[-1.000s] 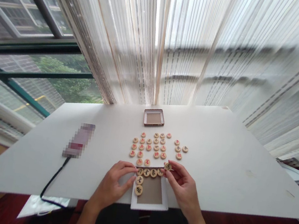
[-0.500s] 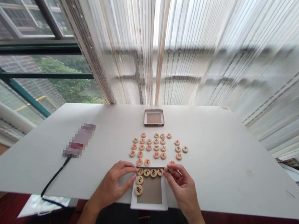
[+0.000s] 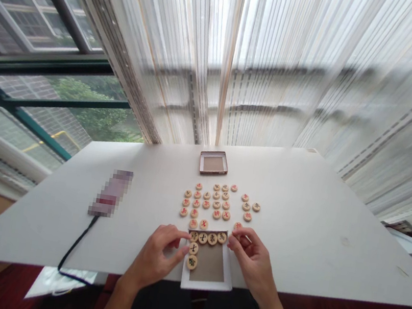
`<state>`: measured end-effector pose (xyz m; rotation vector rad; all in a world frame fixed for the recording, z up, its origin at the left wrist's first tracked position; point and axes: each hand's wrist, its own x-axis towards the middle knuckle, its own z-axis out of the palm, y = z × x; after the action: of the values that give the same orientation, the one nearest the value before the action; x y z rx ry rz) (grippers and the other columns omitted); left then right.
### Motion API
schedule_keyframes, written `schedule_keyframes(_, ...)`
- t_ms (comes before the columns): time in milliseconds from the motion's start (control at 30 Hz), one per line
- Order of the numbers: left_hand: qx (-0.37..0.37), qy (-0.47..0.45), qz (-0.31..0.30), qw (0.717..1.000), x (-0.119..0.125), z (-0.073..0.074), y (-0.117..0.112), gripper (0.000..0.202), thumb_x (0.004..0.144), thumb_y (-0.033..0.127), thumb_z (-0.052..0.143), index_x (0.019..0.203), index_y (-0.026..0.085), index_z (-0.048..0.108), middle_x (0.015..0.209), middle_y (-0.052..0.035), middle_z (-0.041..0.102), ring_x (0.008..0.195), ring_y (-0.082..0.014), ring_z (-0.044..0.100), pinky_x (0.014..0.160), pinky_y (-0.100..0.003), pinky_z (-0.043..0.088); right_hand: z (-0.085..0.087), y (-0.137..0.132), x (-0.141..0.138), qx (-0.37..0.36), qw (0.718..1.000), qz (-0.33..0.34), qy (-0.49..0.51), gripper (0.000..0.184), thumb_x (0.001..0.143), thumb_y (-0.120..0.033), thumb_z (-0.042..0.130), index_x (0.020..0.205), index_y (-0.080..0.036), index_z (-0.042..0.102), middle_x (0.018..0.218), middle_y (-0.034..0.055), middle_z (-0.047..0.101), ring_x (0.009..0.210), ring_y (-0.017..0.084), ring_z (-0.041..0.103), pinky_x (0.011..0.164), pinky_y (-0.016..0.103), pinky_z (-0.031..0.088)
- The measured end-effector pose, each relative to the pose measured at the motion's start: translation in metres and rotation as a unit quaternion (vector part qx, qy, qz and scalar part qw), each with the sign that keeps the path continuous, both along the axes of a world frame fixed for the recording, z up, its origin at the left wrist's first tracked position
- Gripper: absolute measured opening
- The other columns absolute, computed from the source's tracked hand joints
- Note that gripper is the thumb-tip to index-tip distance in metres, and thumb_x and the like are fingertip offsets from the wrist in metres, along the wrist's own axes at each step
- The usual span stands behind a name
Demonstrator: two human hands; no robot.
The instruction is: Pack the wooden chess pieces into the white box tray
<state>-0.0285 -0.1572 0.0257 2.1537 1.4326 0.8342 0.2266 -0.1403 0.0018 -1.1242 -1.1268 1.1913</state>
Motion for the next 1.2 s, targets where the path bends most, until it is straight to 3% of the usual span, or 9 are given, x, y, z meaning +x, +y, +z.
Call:
schedule_keyframes(233, -0.001, 0.030, -0.012, 0.999, 0.006, 0.000, -0.001, 0.014, 0.086, 0.031, 0.071, 0.097, 0.032, 0.078, 0.076, -0.0011, 0.064, 0.072, -0.0178, 0.060, 0.079, -0.036, 0.046, 0.002, 0.001, 0.000, -0.020, 1.000, -0.007, 0.002, 0.033, 0.075, -0.049, 0.081, 0.092, -0.023, 0.071, 0.083, 0.0040, 0.074, 0.079, 0.023, 0.072, 0.074, 0.033, 0.061)
schedule_keyframes(500, -0.013, 0.019, -0.006, 1.000, 0.009, -0.002, 0.000, 0.014, 0.084, 0.024, 0.069, 0.094, 0.030, 0.076, 0.075, 0.0006, 0.067, 0.073, -0.0173, 0.062, 0.087, -0.039, 0.043, 0.001, 0.001, 0.000, -0.025, 1.000, -0.004, -0.002, 0.034, 0.075, -0.049, 0.081, 0.094, -0.023, 0.072, 0.083, 0.0047, 0.074, 0.077, 0.023, 0.073, 0.073, 0.035, 0.063)
schedule_keyframes(700, -0.026, 0.031, -0.001, 0.999, 0.010, -0.001, 0.000, 0.016, 0.082, 0.031, 0.074, 0.098, 0.035, 0.077, 0.076, 0.0016, 0.068, 0.073, -0.0178, 0.062, 0.086, -0.040, 0.042, 0.001, 0.002, -0.001, -0.023, 1.000, -0.001, 0.012, 0.032, 0.075, -0.048, 0.081, 0.093, -0.023, 0.071, 0.082, 0.0034, 0.074, 0.077, 0.022, 0.073, 0.074, 0.033, 0.062)
schedule_keyframes(1200, -0.019, 0.002, 0.000, 1.000, 0.011, -0.002, -0.001, 0.017, 0.079, 0.021, 0.073, 0.092, 0.032, 0.076, 0.077, 0.0028, 0.075, 0.074, -0.0191, 0.064, 0.087, -0.043, 0.041, -0.001, 0.002, 0.001, -0.028, 1.000, 0.001, 0.014, 0.029, 0.076, -0.044, 0.081, 0.094, -0.024, 0.072, 0.087, 0.0034, 0.074, 0.079, 0.022, 0.072, 0.072, 0.031, 0.061)
